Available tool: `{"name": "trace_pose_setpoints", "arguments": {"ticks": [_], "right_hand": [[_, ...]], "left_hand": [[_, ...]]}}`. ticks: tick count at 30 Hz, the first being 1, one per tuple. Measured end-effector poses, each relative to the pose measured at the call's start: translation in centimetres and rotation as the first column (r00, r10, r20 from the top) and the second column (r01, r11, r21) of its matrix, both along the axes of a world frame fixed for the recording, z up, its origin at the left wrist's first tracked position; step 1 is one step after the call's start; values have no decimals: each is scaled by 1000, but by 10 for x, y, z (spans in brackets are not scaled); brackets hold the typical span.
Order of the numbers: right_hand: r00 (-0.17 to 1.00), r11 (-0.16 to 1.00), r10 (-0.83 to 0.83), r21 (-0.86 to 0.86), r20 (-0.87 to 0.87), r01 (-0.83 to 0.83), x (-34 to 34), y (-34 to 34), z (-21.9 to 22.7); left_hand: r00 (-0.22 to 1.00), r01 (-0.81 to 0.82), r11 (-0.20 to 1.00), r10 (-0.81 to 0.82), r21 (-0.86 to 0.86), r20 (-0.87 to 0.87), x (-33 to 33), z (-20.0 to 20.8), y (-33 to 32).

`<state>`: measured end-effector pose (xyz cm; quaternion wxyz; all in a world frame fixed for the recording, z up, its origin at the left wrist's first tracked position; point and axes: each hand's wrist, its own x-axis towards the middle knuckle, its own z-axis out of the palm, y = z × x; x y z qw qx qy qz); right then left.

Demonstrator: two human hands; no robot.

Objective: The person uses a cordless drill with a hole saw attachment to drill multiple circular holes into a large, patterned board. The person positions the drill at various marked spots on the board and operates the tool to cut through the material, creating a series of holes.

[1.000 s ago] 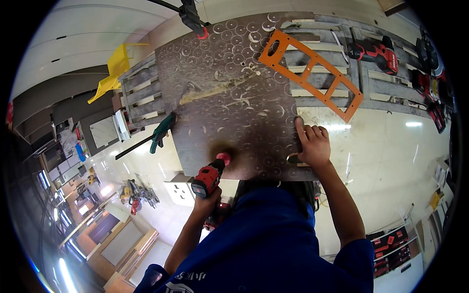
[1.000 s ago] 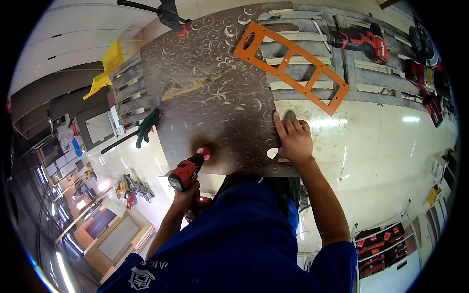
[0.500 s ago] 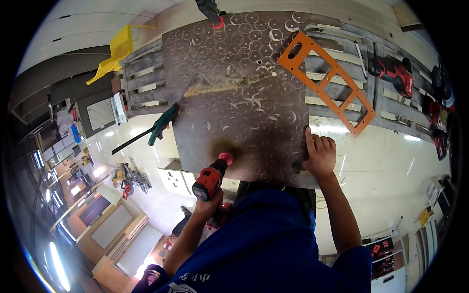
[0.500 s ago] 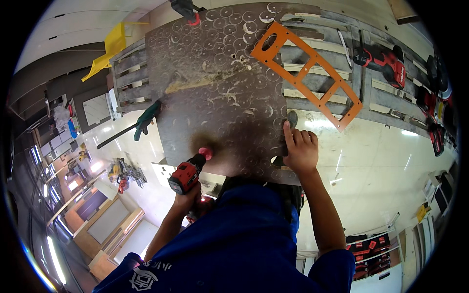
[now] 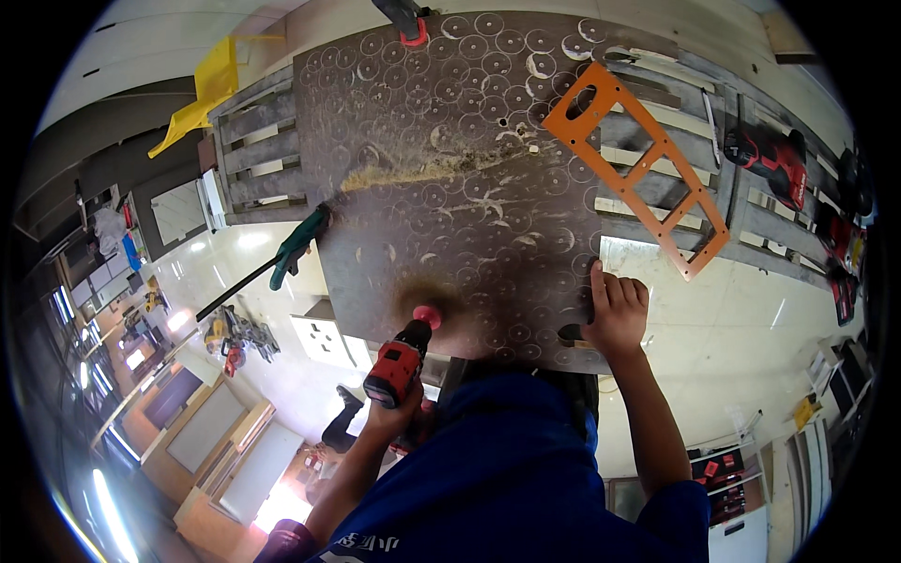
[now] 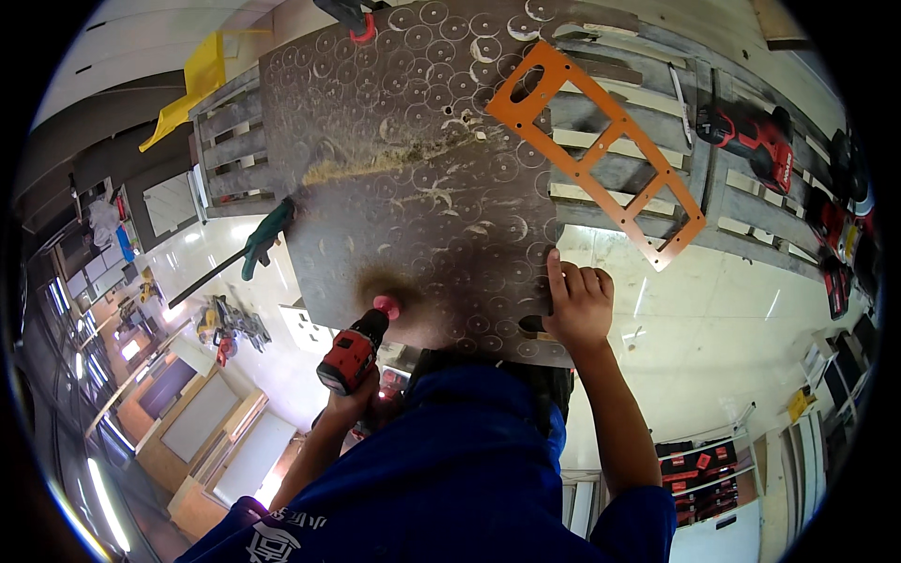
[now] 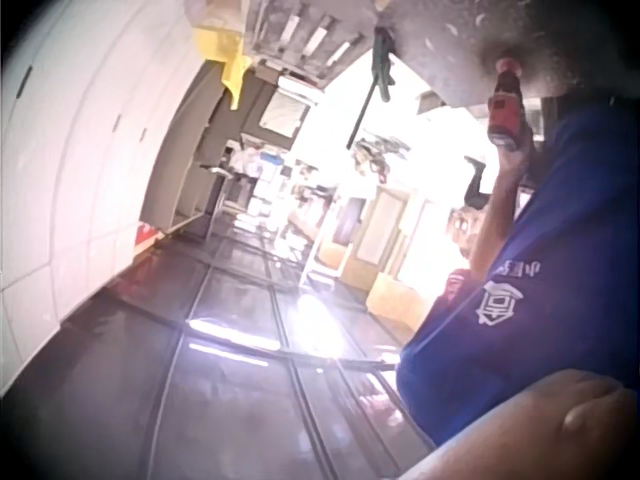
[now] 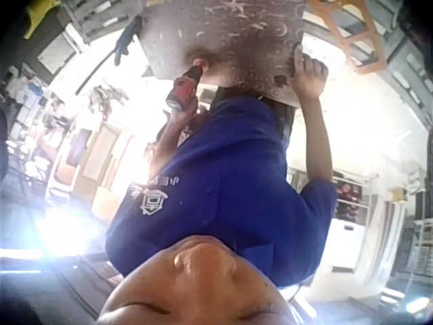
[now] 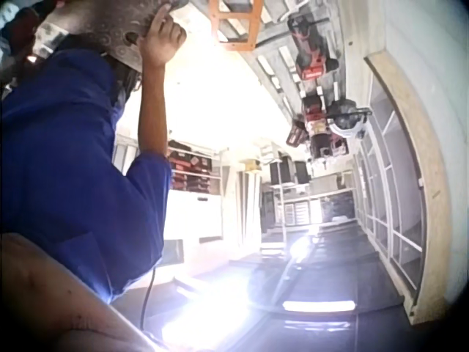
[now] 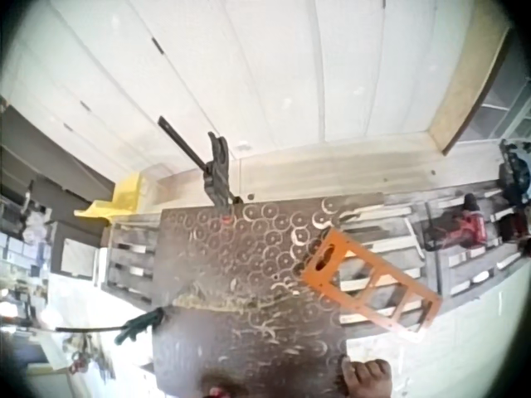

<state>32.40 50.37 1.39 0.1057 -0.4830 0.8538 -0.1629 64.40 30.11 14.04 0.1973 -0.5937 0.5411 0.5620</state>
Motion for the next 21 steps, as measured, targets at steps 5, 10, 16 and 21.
{"name": "trace_pose_setpoints", "arguments": {"ticks": [5,10,16,21], "right_hand": [[1000,1000,7,13,8,-7,-1,0,0],[1000,1000,-4,11,14,4,-2,-3,2],[1000,1000,-4,23,3,4,-2,-2,1],[1000,999,-3,43,5,2,-1,0,-3]], "left_hand": [[990,70,987,-86,-144,-107,-2,-2,3],[989,88,985,-105,-150,-106,-3,-1,2],[986,144,982,-153,-124,-66,1,0,0],[990,122,988,-127,-98,-53,-1,2,0]]}}
